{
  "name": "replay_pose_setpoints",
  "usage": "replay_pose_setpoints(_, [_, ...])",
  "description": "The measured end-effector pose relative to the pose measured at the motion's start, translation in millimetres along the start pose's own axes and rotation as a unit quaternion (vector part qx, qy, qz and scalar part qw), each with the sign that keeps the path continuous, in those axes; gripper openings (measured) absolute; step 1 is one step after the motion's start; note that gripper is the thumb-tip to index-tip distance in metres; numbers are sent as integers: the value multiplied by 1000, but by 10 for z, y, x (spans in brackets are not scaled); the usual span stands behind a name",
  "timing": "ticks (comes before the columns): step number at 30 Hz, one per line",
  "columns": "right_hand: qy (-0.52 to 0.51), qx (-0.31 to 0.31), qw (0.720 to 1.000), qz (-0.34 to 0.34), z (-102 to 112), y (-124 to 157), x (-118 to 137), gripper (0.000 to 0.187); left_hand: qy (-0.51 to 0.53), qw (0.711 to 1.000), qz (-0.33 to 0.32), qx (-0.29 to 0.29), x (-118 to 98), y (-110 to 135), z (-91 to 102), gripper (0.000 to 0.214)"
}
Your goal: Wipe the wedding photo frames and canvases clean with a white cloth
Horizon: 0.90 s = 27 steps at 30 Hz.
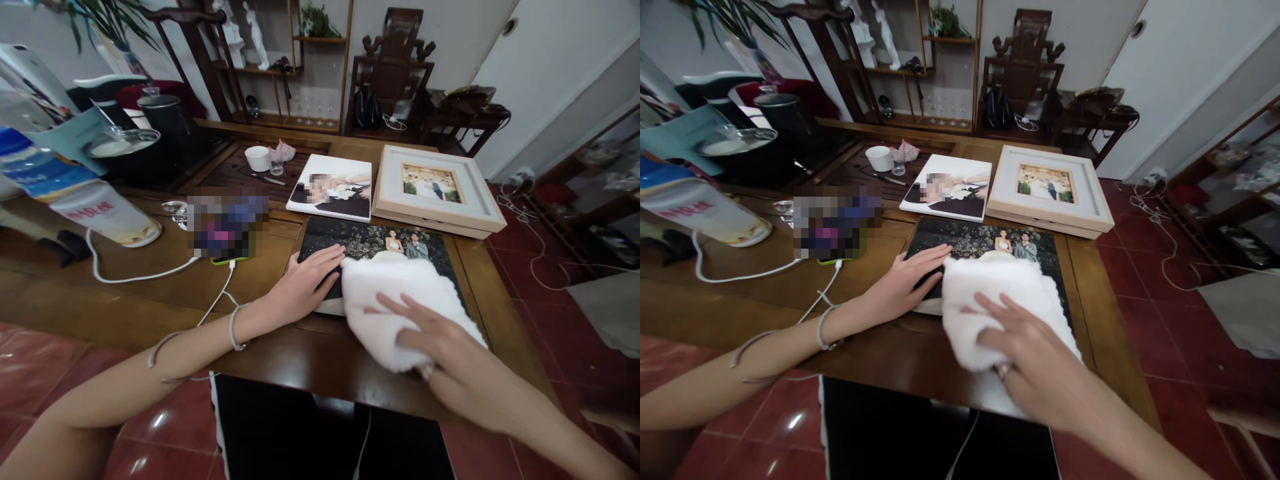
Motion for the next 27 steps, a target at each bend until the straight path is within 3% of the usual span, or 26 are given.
replay_pose_setpoints(4, [61, -81, 991, -86, 122, -173, -568, 38, -8, 1000, -10, -5, 9, 1, -23, 40])
replay_pose_setpoints(7, [105, -106, 984, -102, 170, -383, -780, 37, 19, 1000, -6, -16, 1, 0, -20, 43])
replay_pose_setpoints(10, [147, -118, 980, -67, 118, -598, -692, 42, 98, 992, 4, -81, -8, -11, 18, 51])
replay_pose_setpoints(13, [131, -81, 988, 25, -1, -718, -403, 46, 172, 973, 16, -156, -3, -29, 61, 51])
replay_pose_setpoints(17, [43, 23, 986, 158, -90, -634, 6, 39, 204, 962, 36, -177, 10, -44, 76, 47])
replay_pose_setpoints(19, [10, 51, 982, 184, -75, -507, 125, 38, 209, 962, 36, -173, 10, -42, 71, 47])
replay_pose_setpoints(23, [-10, 50, 990, 130, 21, -196, 82, 39, 173, 976, 16, -129, 5, -23, 36, 46])
replay_pose_setpoints(27, [26, -29, 999, 9, 114, 44, -267, 30, 79, 996, -5, -49, -5, 2, -17, 42])
Point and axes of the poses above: each hand's wrist, its own y-axis away from the middle knuckle, its own z-axis out of the back of the hand, x = y × z, the point moved 1 cm from there along -y, towards the middle knuckle, and after that the axes turned 10 degrees about z, right-handed, at the moved point
